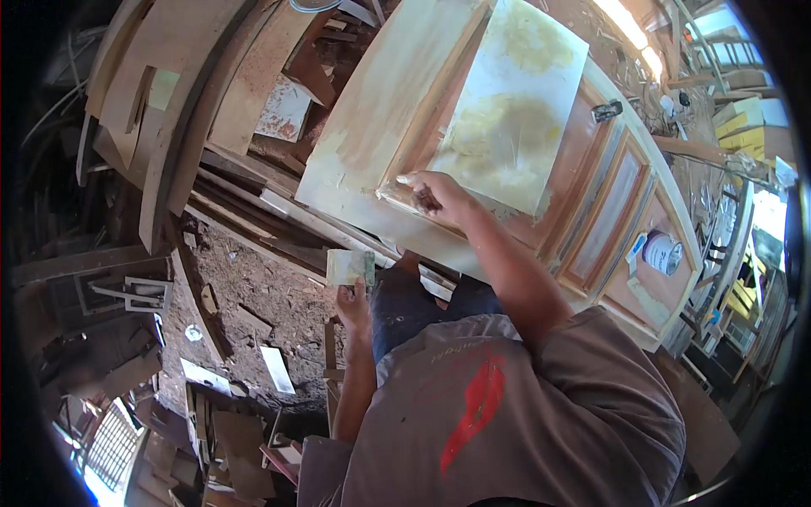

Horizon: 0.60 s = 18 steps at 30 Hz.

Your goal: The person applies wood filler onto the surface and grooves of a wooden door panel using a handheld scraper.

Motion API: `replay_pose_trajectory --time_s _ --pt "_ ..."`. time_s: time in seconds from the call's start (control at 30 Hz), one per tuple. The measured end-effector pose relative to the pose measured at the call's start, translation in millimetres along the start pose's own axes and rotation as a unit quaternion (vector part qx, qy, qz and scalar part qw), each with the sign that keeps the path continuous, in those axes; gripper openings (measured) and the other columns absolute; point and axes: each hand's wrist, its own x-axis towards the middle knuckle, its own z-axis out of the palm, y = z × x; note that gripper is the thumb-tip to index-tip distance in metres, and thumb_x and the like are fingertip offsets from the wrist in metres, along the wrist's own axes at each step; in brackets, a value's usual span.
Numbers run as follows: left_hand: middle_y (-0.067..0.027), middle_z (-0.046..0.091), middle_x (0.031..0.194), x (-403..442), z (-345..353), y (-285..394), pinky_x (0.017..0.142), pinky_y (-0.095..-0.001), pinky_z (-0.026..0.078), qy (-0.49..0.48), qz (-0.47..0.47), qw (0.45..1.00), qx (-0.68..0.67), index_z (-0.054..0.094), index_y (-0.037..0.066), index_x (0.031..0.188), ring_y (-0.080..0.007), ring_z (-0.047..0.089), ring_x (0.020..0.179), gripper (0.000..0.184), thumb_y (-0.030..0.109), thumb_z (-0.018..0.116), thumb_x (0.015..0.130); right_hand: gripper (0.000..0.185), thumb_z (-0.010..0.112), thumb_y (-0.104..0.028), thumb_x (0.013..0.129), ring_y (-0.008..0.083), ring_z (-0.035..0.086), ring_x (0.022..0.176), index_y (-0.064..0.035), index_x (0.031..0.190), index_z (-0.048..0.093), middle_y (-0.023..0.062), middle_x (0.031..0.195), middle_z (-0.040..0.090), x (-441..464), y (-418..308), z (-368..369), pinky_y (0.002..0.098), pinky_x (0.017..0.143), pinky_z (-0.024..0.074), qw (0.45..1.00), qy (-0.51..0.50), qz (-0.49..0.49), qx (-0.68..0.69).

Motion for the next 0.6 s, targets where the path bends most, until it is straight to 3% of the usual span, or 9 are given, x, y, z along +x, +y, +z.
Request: replay_pose_trajectory --time_s 0.03,0.17,0.27,0.33,0.37,0.43,0.47,0.53,0.6 --pt "-0.0125 0.074 0.11 -0.9 -0.1 -8.2 0.09 -0.0364 0.051 0.009 -0.001 1.0 -0.019 0.067 -0.005 0.12 -0.0195 0.067 0.1 0.031 0.02 0.069 0.102 0.018 0.057 -0.022 0.097 0.014 0.052 0.048 -0.0065 0.102 0.064 0.0085 0.065 0.063 -5.6 2.1 1.6 0.029 0.044 0.0371 0.999 0.008 -0.004 -0.035" --pt "-0.0127 0.073 0.113 -6.8 -4.5 -34.2 0.094 -0.0365 0.05 0.02 -0.013 0.998 -0.051 0.067 -0.004 0.123 -0.0204 0.066 0.105 0.032 0.019 0.069 0.102 0.024 0.053 -0.027 0.097 0.0152 0.055 0.05 -0.0063 0.103 0.064 0.0116 0.073 0.069 -30.6 -1.0 32.4 0.0293 0.044 0.0409 0.984 0.027 0.018 -0.175" --pt "-0.0029 0.062 0.092 -2.9 -7.6 -73.0 0.064 -0.0289 0.045 0.019 0.005 0.999 -0.042 0.062 0.002 0.123 -0.0124 0.057 0.073 0.028 0.021 0.069 0.103 0.031 0.052 -0.034 0.093 0.0181 0.06 0.051 -0.0075 0.08 0.06 0.0116 0.073 0.07 1.9 15.9 30.6 0.0312 0.043 0.0393 0.997 -0.041 0.048 -0.034" --pt "-0.0032 0.062 0.092 -4.9 -5.4 -67.7 0.064 -0.029 0.045 0.02 0.002 0.998 -0.052 0.062 0.002 0.123 -0.0122 0.057 0.073 0.028 0.021 0.069 0.103 0.031 0.05 -0.035 0.092 0.019 0.059 0.052 -0.008 0.086 0.062 0.0114 0.072 0.069 27.6 30.1 28.7 0.032 0.044 0.0396 0.993 -0.076 0.013 0.084" --pt "-0.0086 0.067 0.104 -10.5 -3.3 -61.9 0.08 -0.0328 0.047 0.021 -0.014 0.998 -0.066 0.064 -0.001 0.124 -0.0161 0.061 0.091 0.03 0.021 0.068 0.103 0.031 0.05 -0.036 0.092 0.0195 0.059 0.052 -0.0082 0.089 0.063 0.0113 0.072 0.068 36.8 35.8 26.3 0.0324 0.044 0.0397 0.985 -0.093 -0.005 0.142" --pt "-0.0085 0.068 0.104 -11.0 3.1 -56.4 0.081 -0.0323 0.047 0.023 -0.004 0.997 -0.078 0.064 -0.001 0.123 -0.0161 0.062 0.092 0.03 0.021 0.068 0.103 0.033 0.051 -0.035 0.091 0.0196 0.059 0.055 -0.0081 0.103 0.064 0.0105 0.075 0.068 19.3 43.2 33.2 0.0316 0.048 0.0415 0.942 -0.102 -0.061 0.313" --pt "-0.0031 0.063 0.093 -9.5 6.4 -55.4 0.065 -0.028 0.044 0.026 0.022 0.997 -0.076 0.063 0.002 0.122 -0.0121 0.058 0.076 0.027 0.021 0.068 0.103 0.036 0.052 -0.035 0.09 0.0197 0.06 0.057 -0.008 0.111 0.065 0.0101 0.076 0.068 10.3 43.2 36.2 0.0312 0.05 0.0424 0.909 -0.105 -0.087 0.395" --pt "0.0015 0.061 0.083 -9.6 4.9 -54.5 0.052 -0.0241 0.042 0.021 0.019 0.998 -0.052 0.062 0.005 0.12 -0.0087 0.056 0.062 0.025 0.022 0.068 0.103 0.039 0.052 -0.035 0.09 0.0214 0.061 0.06 -0.0076 0.116 0.064 0.0117 0.079 0.068 -5.2 21.2 45.9 0.0319 0.053 0.0446 0.888 -0.089 -0.162 0.422" --pt "-0.0001 0.064 0.086 -6.6 -7.8 -48.2 0.056 -0.0252 0.045 0.008 -0.005 1.0 -0.008 0.063 0.004 0.12 -0.0096 0.059 0.067 0.025 0.022 0.068 0.103 0.042 0.052 -0.035 0.09 0.0227 0.061 0.061 -0.0075 0.121 0.062 0.0132 0.081 0.068 -10.7 6.0 50.1 0.0324 0.055 0.0461 0.886 -0.072 -0.195 0.415"
